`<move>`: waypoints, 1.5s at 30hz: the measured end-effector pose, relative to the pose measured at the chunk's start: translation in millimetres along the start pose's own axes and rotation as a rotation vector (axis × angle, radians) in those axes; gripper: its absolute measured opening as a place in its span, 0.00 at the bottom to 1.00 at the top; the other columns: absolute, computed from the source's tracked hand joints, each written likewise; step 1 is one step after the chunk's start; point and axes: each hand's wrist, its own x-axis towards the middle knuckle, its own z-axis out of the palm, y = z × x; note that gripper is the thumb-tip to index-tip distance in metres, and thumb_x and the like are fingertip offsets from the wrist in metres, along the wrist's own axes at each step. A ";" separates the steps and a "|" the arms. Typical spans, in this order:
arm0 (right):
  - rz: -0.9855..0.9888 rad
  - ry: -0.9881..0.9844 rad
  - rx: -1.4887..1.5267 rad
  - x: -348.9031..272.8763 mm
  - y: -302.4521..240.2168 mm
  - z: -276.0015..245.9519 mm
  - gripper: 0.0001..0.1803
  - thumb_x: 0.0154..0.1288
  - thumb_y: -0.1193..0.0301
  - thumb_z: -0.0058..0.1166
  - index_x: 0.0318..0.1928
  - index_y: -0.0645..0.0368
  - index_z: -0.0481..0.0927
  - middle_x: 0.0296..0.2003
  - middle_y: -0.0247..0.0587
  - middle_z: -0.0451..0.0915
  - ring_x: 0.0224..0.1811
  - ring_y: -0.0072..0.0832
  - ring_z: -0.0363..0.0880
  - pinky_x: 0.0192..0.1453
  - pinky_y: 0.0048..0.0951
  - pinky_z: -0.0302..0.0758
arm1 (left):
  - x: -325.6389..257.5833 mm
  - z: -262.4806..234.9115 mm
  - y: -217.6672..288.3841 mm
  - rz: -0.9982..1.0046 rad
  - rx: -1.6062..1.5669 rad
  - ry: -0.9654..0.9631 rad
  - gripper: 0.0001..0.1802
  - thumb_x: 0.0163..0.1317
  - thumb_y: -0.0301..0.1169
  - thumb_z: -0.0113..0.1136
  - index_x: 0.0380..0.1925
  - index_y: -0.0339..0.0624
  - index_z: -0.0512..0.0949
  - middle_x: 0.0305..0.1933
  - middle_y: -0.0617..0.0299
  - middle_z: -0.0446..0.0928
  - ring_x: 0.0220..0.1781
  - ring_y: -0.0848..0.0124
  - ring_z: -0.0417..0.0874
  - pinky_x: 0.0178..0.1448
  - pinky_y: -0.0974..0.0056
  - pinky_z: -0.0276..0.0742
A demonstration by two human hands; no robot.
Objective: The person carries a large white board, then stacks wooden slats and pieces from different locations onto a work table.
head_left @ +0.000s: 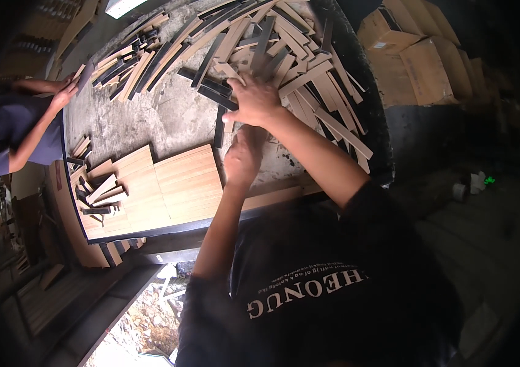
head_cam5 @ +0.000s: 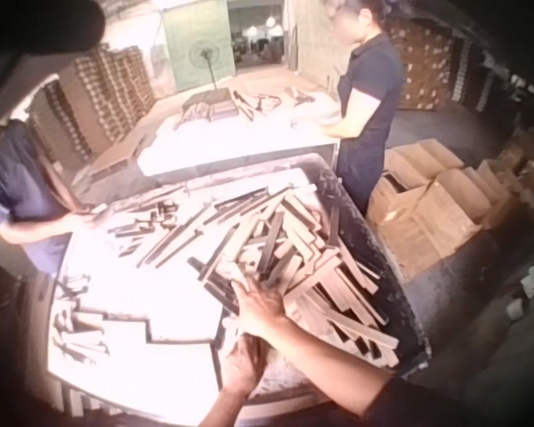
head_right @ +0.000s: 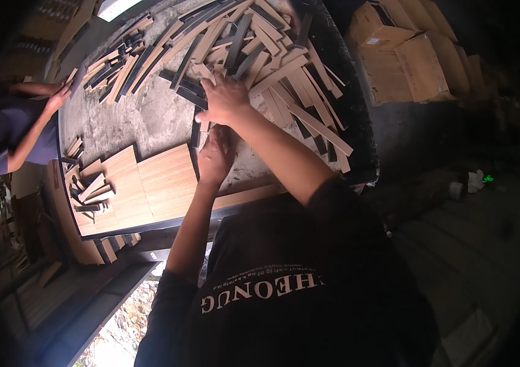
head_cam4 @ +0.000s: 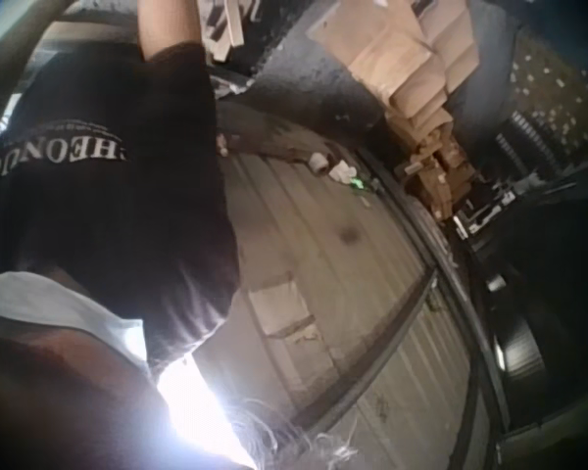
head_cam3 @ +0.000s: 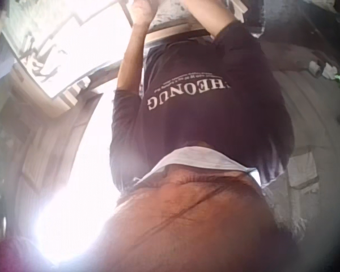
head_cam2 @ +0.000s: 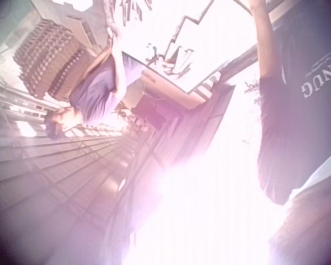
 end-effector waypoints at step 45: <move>-0.408 0.108 0.365 -178.9 24.7 5.9 0.25 0.46 0.63 0.58 0.48 0.52 0.72 0.39 0.43 0.72 0.42 0.40 0.70 0.46 0.42 0.67 | -28.8 -32.6 -33.3 0.379 0.127 -0.290 0.11 0.44 0.41 0.62 0.28 0.54 0.80 0.34 0.60 0.75 0.40 0.63 0.73 0.42 0.57 0.64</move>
